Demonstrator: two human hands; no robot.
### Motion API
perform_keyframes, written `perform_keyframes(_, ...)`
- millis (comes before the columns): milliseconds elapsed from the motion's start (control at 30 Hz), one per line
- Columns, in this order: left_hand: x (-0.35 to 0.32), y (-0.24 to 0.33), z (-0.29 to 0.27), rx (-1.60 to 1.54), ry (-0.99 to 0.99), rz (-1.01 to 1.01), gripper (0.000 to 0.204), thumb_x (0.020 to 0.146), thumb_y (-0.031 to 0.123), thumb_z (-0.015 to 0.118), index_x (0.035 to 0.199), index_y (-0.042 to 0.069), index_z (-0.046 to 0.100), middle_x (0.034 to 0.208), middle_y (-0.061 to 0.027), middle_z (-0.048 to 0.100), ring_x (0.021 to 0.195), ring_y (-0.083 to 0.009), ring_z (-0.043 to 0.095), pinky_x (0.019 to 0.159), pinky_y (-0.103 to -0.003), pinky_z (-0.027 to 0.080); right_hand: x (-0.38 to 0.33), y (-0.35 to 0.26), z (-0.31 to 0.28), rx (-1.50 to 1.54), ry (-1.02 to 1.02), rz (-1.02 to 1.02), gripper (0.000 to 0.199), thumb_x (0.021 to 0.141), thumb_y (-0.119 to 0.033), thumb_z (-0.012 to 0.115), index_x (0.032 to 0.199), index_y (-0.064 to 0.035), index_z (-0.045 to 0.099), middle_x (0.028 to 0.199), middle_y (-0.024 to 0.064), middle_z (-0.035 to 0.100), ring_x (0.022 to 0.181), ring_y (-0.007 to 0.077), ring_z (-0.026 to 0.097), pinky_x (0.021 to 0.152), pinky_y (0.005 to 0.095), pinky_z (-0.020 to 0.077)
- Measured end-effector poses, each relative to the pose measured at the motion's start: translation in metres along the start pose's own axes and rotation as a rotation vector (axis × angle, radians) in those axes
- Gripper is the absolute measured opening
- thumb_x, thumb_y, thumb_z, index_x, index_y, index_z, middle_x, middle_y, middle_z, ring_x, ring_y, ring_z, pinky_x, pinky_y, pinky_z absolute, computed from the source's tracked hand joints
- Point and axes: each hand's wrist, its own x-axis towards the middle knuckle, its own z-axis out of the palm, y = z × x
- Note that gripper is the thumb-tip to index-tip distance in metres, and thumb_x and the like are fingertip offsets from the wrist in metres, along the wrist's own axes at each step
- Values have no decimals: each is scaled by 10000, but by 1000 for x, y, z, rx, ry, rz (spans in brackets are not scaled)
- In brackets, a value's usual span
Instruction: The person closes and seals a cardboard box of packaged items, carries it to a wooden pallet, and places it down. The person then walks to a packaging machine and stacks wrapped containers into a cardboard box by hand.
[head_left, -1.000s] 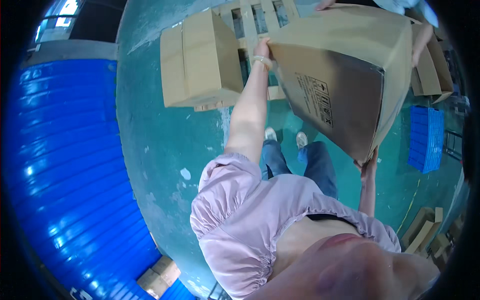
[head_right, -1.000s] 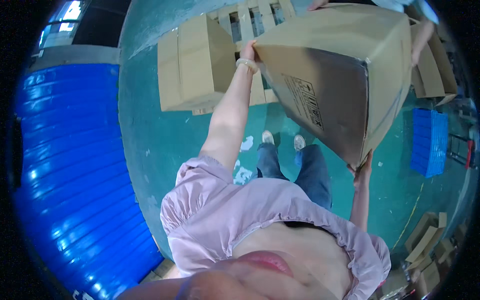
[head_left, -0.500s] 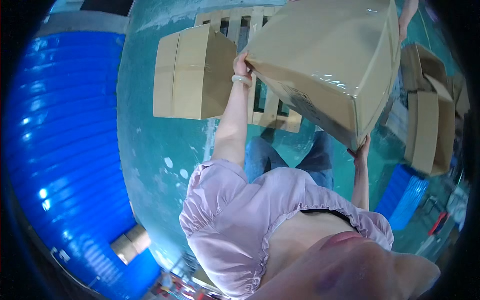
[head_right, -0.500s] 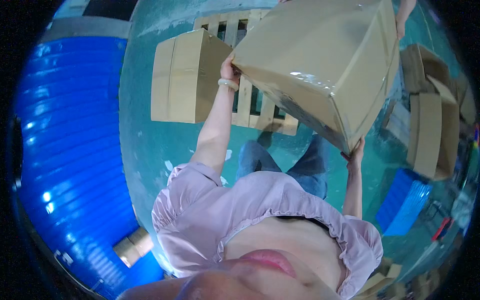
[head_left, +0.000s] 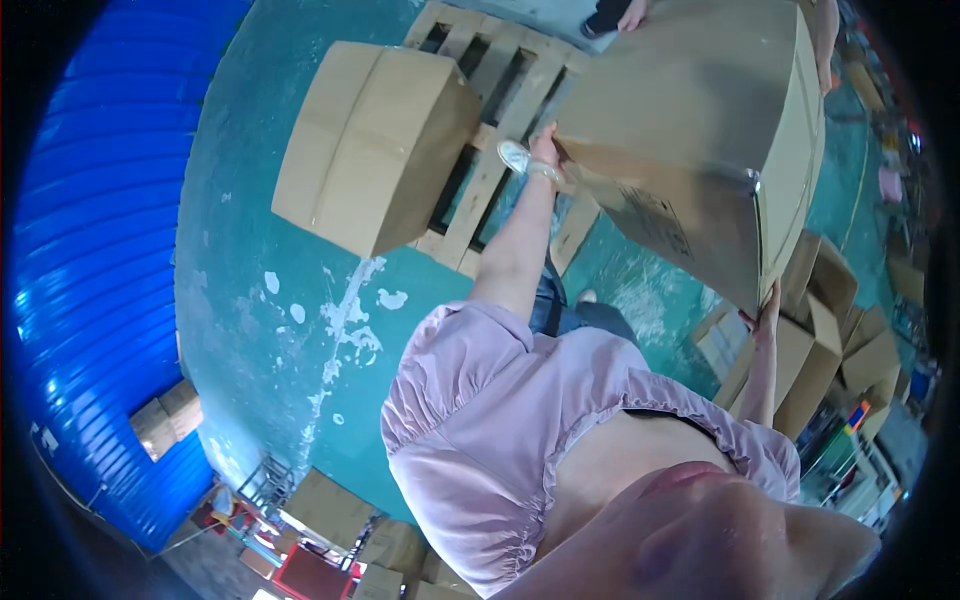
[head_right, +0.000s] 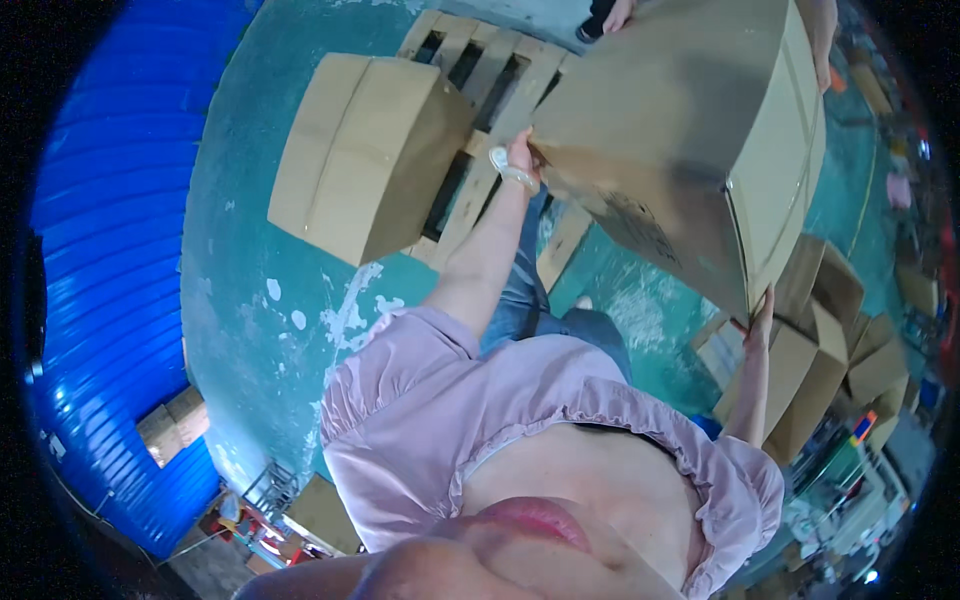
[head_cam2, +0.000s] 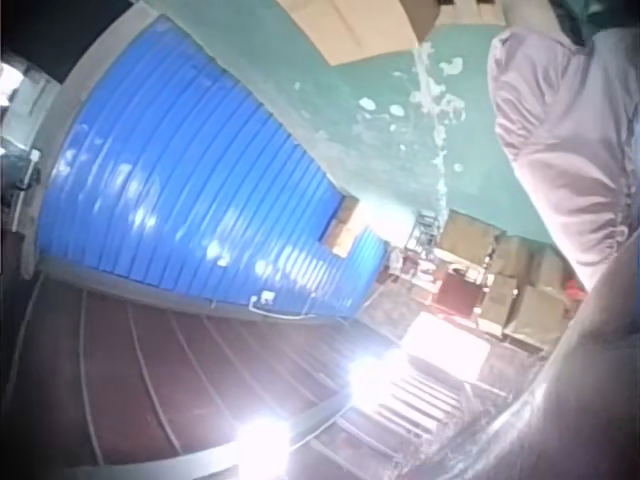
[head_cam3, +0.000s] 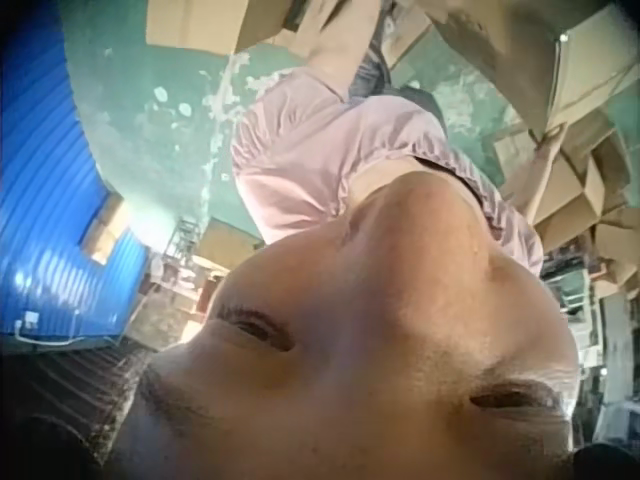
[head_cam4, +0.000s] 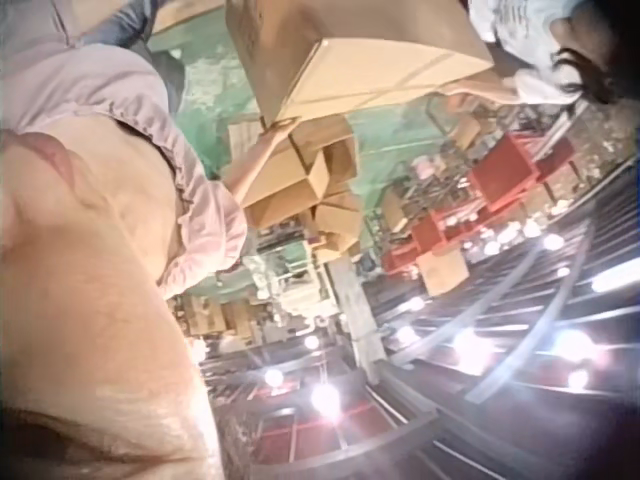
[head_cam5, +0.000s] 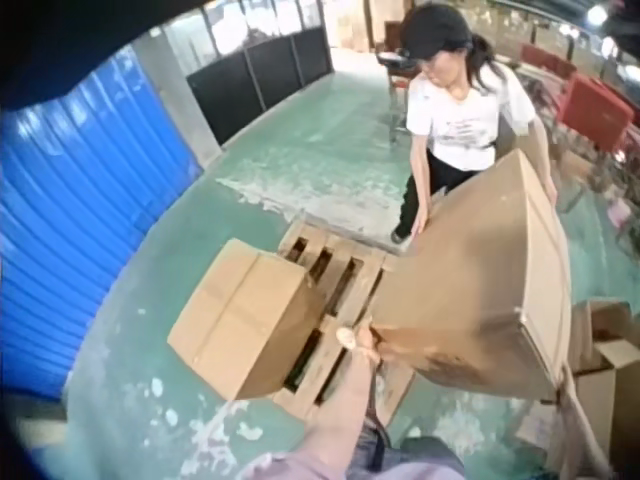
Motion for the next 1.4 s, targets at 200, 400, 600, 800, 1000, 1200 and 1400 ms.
perform_keyframes(200,60,45,76,12,120,2,465,739,319,633,1072,76,419,1024,-105,527,904,-237,544,721,-393,450,61,-106,52,13,172,172,742,717,-749,339,1252,-243,426,997,22,591,752,201,570,567,396,466)
perform_keyframes(400,133,104,91,41,250,35,407,680,370,654,971,152,471,1006,-4,506,994,-163,443,804,-393,337,170,-184,136,-33,79,176,727,716,-747,343,1236,-249,446,1099,56,552,889,252,552,639,452,444)
perform_keyframes(600,183,82,96,-138,326,232,354,731,330,631,1004,159,484,1032,7,506,1036,-157,437,838,-408,334,313,-262,195,-89,-62,-55,729,750,-724,335,1250,-202,433,1095,51,558,860,236,568,610,423,460)
perform_keyframes(800,224,8,71,-421,384,237,381,786,318,598,1127,184,496,1108,23,529,1068,-141,454,905,-416,330,408,-342,239,-260,-114,-193,754,757,-699,379,1264,-143,430,1066,71,582,864,208,581,647,350,477)
perform_keyframes(1000,251,-31,12,-655,398,309,385,822,332,551,1149,132,515,1153,-3,535,1070,-172,475,926,-394,354,444,-404,352,-544,5,-491,667,796,-616,440,1128,-55,582,1038,87,597,887,168,559,746,272,431)
perform_keyframes(1200,307,-107,28,-963,521,68,400,855,411,477,1142,135,516,1136,-7,544,1048,-197,499,857,-385,420,420,-508,486,-894,-94,-1060,552,796,-529,533,892,11,594,861,89,615,843,196,557,717,323,426)
perform_keyframes(1400,286,-199,-26,-1024,154,509,511,867,513,373,1196,134,468,1205,-32,498,1138,-243,447,922,-454,392,328,-413,587,-1298,-425,-1498,370,853,-301,478,1118,-44,454,1108,224,490,935,391,508,766,416,437)
